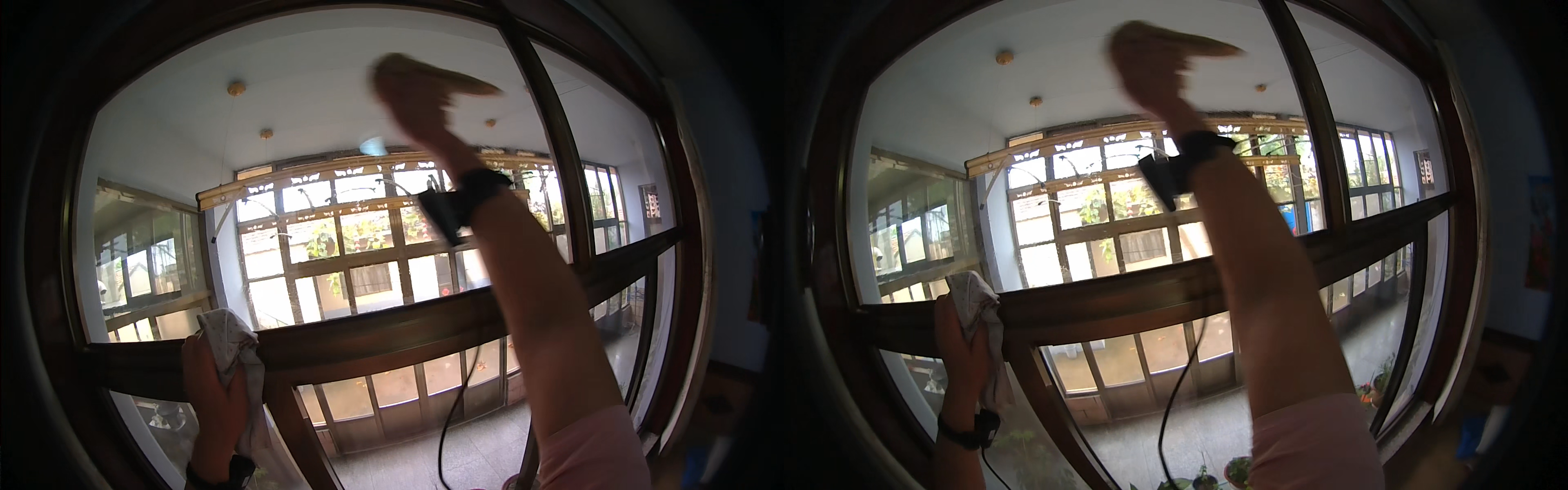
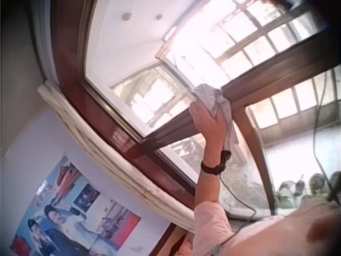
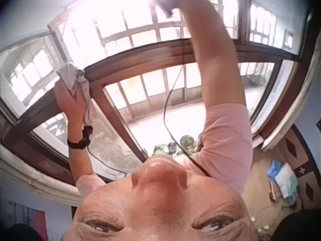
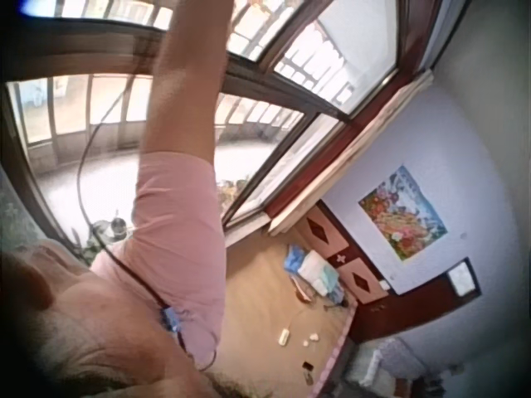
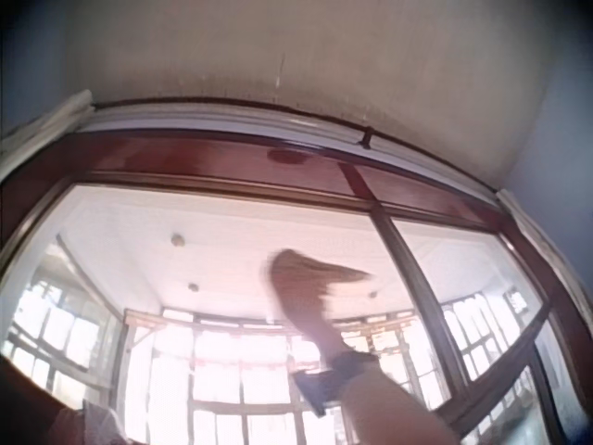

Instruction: The person wipes the wooden window frame and glass panes with a cloth, moving methodically across the surface. They briefly reposition a green plastic stool to reach higher sections of the window before continuing to clean the frame and glass.

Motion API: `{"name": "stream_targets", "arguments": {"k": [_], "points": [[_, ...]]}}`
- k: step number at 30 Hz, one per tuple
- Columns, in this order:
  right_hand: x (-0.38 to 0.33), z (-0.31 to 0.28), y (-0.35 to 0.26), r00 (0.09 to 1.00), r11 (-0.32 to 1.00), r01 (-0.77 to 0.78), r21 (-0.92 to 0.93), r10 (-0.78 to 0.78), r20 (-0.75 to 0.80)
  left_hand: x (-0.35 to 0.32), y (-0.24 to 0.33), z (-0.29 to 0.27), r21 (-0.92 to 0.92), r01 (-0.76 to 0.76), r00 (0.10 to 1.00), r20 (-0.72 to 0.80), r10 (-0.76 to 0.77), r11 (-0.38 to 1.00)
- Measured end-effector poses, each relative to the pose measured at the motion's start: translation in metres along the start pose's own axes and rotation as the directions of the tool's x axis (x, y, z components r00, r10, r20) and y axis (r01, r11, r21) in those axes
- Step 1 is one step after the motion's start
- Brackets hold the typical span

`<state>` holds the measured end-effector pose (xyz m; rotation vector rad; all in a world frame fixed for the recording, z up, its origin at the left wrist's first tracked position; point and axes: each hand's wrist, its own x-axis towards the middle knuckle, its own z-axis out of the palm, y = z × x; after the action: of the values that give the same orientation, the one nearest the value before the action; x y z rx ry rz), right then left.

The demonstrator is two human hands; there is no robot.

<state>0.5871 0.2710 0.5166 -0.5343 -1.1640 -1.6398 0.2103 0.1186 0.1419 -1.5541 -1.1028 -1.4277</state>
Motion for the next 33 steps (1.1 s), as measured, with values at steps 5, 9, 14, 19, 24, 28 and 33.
{"name": "stream_targets", "arguments": {"k": [5,9,14,19,24,28,33], "points": [[0.056,-0.038,-0.224,0.948,0.894,0.312,0.322,-0.314,-0.048,-0.001,0.000,-0.002,0.074,-0.039,0.999,-0.012,0.040,0.997],[0.070,-0.041,-0.228,0.914,0.815,0.397,0.421,-0.390,-0.108,0.013,0.002,-0.008,0.197,-0.204,0.974,-0.058,0.219,0.959],[0.052,-0.007,0.006,0.928,0.957,0.284,-0.051,-0.261,0.267,0.035,0.003,-0.018,0.018,-0.128,0.988,0.084,0.126,0.992],[-0.035,-0.036,0.194,0.946,0.901,0.113,-0.419,0.031,0.322,0.045,0.004,-0.014,0.150,-0.270,0.962,0.002,0.273,0.951],[-0.034,-0.035,0.202,0.845,0.942,-0.183,-0.281,0.297,0.445,0.046,0.024,-0.003,0.131,-0.226,0.974,0.015,0.226,0.965],[0.052,-0.001,0.105,0.927,0.829,0.366,-0.422,-0.287,0.240,0.047,0.041,-0.001,0.158,-0.240,0.971,0.040,0.236,0.958],[0.140,0.013,-0.142,0.951,0.974,0.223,-0.043,-0.208,0.229,0.049,0.045,-0.007,0.019,-0.221,0.974,-0.040,0.222,0.975]]}}
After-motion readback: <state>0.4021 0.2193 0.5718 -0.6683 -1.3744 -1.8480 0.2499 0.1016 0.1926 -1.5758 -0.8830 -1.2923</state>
